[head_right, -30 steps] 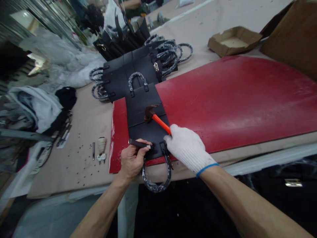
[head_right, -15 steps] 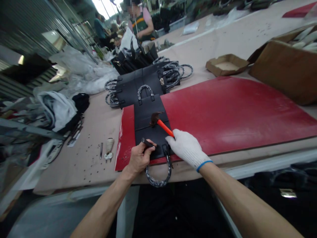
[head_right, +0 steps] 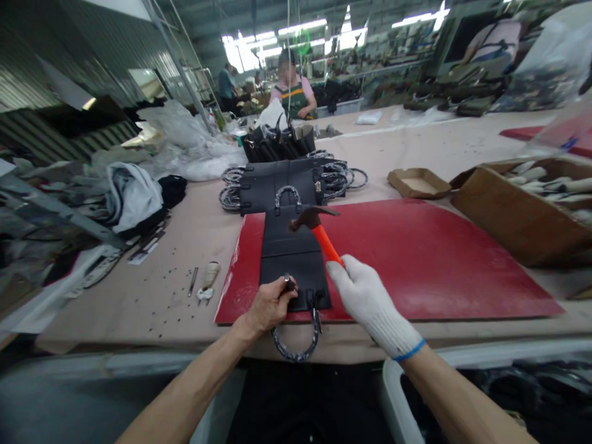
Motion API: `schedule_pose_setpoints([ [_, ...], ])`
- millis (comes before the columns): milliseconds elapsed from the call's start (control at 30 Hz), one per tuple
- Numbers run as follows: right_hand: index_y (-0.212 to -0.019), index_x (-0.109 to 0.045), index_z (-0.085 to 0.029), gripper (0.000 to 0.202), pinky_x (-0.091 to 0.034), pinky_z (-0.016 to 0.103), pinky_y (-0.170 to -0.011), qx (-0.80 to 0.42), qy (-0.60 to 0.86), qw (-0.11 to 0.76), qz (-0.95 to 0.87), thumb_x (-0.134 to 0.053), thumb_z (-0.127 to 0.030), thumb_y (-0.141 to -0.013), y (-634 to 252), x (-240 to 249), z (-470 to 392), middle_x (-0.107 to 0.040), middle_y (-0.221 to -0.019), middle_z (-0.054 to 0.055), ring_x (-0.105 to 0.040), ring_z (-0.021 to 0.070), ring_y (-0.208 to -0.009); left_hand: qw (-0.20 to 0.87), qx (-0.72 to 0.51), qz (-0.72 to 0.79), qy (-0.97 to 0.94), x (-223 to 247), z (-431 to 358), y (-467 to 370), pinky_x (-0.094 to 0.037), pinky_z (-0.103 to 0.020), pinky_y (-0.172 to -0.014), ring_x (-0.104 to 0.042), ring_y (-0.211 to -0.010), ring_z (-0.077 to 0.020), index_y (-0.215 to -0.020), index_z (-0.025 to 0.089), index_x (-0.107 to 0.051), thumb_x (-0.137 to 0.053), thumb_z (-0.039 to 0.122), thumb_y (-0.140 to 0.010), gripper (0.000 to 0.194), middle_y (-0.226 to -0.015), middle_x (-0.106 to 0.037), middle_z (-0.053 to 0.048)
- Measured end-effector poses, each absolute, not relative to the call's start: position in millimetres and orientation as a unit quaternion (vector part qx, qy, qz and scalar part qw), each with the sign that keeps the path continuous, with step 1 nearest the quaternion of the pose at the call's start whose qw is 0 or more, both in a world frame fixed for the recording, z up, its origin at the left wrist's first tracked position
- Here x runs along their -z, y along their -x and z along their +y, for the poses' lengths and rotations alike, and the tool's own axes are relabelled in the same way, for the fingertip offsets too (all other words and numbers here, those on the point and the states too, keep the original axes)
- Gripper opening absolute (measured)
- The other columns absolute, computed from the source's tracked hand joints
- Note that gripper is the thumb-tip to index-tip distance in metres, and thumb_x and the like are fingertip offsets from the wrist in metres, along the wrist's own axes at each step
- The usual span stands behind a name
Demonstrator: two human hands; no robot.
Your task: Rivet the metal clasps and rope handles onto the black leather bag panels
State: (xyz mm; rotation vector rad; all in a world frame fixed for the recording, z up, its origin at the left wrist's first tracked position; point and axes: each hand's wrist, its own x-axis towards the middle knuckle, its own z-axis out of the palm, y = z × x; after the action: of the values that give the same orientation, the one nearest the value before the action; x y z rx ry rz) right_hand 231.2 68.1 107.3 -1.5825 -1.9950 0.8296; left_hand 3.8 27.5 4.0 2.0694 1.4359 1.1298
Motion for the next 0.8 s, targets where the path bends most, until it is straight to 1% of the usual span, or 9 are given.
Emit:
schedule_pose_setpoints([
  [67,-0.075,-0.042,-0.026,0.039,-0.036,0.029,-0.055,-0.303,0.558,0.284,-0.718,-0.042,-0.055,-0.102,-240.4,-131.1,56.8,-0.051,-0.06,-0.004,-0.05,0.0154,-0.054,0.195,-0.397,0.508,-0.739,-3.9,28.3,-3.8,-0.059,-0.029,-0.078,-0.075,-0.084,-0.0201,-0.1,0.022,-0.062,-0.057,0.014,-0.095,0.01,-0.093,-0.075,-0.006],
  [133,-0.075,-0.042,-0.027,0.039,-0.035,0.029,-0.054,-0.274,0.544,0.297,-0.735,-0.045,-0.056,-0.101,-249.5,-146.7,46.3,-0.05,-0.057,-0.004,-0.05,0.0158,-0.051,0.194,-0.399,0.513,-0.735,-2.4,28.6,-4.4,-0.058,-0.028,-0.077,-0.075,-0.082,-0.0198,-0.099,0.022,-0.061,-0.057,0.013,-0.095,0.011,-0.092,-0.075,-0.005],
  [333,-0.079,-0.051,-0.027,0.027,-0.034,0.033,-0.056,-0.151,0.527,0.18,-0.817,-0.045,-0.048,-0.095,-263.5,-153.4,31.1,-0.063,-0.064,0.003,-0.061,0.0231,-0.058,0.189,-0.41,0.514,-0.729,1.8,28.4,-6.3,-0.058,-0.028,-0.076,-0.075,-0.082,-0.0197,-0.1,0.023,-0.061,-0.057,0.014,-0.094,0.011,-0.091,-0.075,-0.005],
  [400,-0.078,-0.05,-0.027,0.029,-0.034,0.033,-0.055,-0.141,0.528,0.201,-0.813,-0.045,-0.051,-0.096,-261.7,-158.1,27.2,-0.062,-0.062,0.003,-0.06,0.0228,-0.056,0.189,-0.415,0.512,-0.728,1.7,28.6,-6.4,-0.058,-0.028,-0.076,-0.074,-0.081,-0.0196,-0.1,0.022,-0.061,-0.057,0.015,-0.095,0.01,-0.09,-0.075,-0.005],
  [500,-0.083,-0.051,-0.028,0.035,-0.034,0.033,-0.052,-0.144,0.533,0.271,-0.789,-0.037,-0.055,-0.1,-258.1,-162.5,21.1,-0.056,-0.055,0.001,-0.054,0.0205,-0.047,0.19,-0.418,0.514,-0.725,2.4,28.9,-6.4,-0.058,-0.028,-0.076,-0.074,-0.081,-0.0199,-0.099,0.022,-0.062,-0.057,0.015,-0.095,0.01,-0.09,-0.075,-0.005],
  [567,-0.083,-0.052,-0.028,0.035,-0.033,0.033,-0.051,-0.13,0.545,0.234,-0.795,-0.035,-0.053,-0.099,-258.4,-160.1,19.4,-0.057,-0.055,0.002,-0.053,0.0211,-0.045,0.191,-0.417,0.515,-0.724,3.9,29.0,-6.4,-0.057,-0.029,-0.075,-0.074,-0.081,-0.0201,-0.099,0.022,-0.062,-0.057,0.014,-0.094,0.011,-0.09,-0.075,-0.005],
  [667,-0.077,-0.052,-0.028,0.027,-0.032,0.034,-0.052,-0.114,0.551,0.113,-0.819,-0.043,-0.049,-0.092,-262.2,-158.2,19.6,-0.064,-0.061,0.006,-0.06,0.0246,-0.051,0.193,-0.41,0.519,-0.725,6.2,29.0,-6.4,-0.057,-0.028,-0.074,-0.075,-0.081,-0.0201,-0.1,0.023,-0.062,-0.058,0.014,-0.093,0.012,-0.089,-0.075,-0.005],
  [700,-0.076,-0.051,-0.028,0.027,-0.033,0.034,-0.053,-0.116,0.548,0.109,-0.821,-0.044,-0.049,-0.091,-263.1,-160.0,19.2,-0.065,-0.063,0.006,-0.062,0.0253,-0.054,0.193,-0.407,0.522,-0.724,6.6,28.8,-6.4,-0.057,-0.028,-0.074,-0.075,-0.081,-0.02,-0.099,0.023,-0.063,-0.058,0.014,-0.093,0.012,-0.089,-0.075,-0.005],
  [800,-0.082,-0.052,-0.029,0.035,-0.036,0.034,-0.054,-0.131,0.551,0.215,-0.796,-0.035,-0.055,-0.098,-261.9,-167.1,15.2,-0.063,-0.06,0.004,-0.06,0.0234,-0.052,0.185,-0.406,0.526,-0.724,7.2,28.3,-6.3,-0.057,-0.029,-0.077,-0.074,-0.082,-0.0201,-0.098,0.022,-0.063,-0.059,0.014,-0.093,0.01,-0.09,-0.075,-0.005],
])
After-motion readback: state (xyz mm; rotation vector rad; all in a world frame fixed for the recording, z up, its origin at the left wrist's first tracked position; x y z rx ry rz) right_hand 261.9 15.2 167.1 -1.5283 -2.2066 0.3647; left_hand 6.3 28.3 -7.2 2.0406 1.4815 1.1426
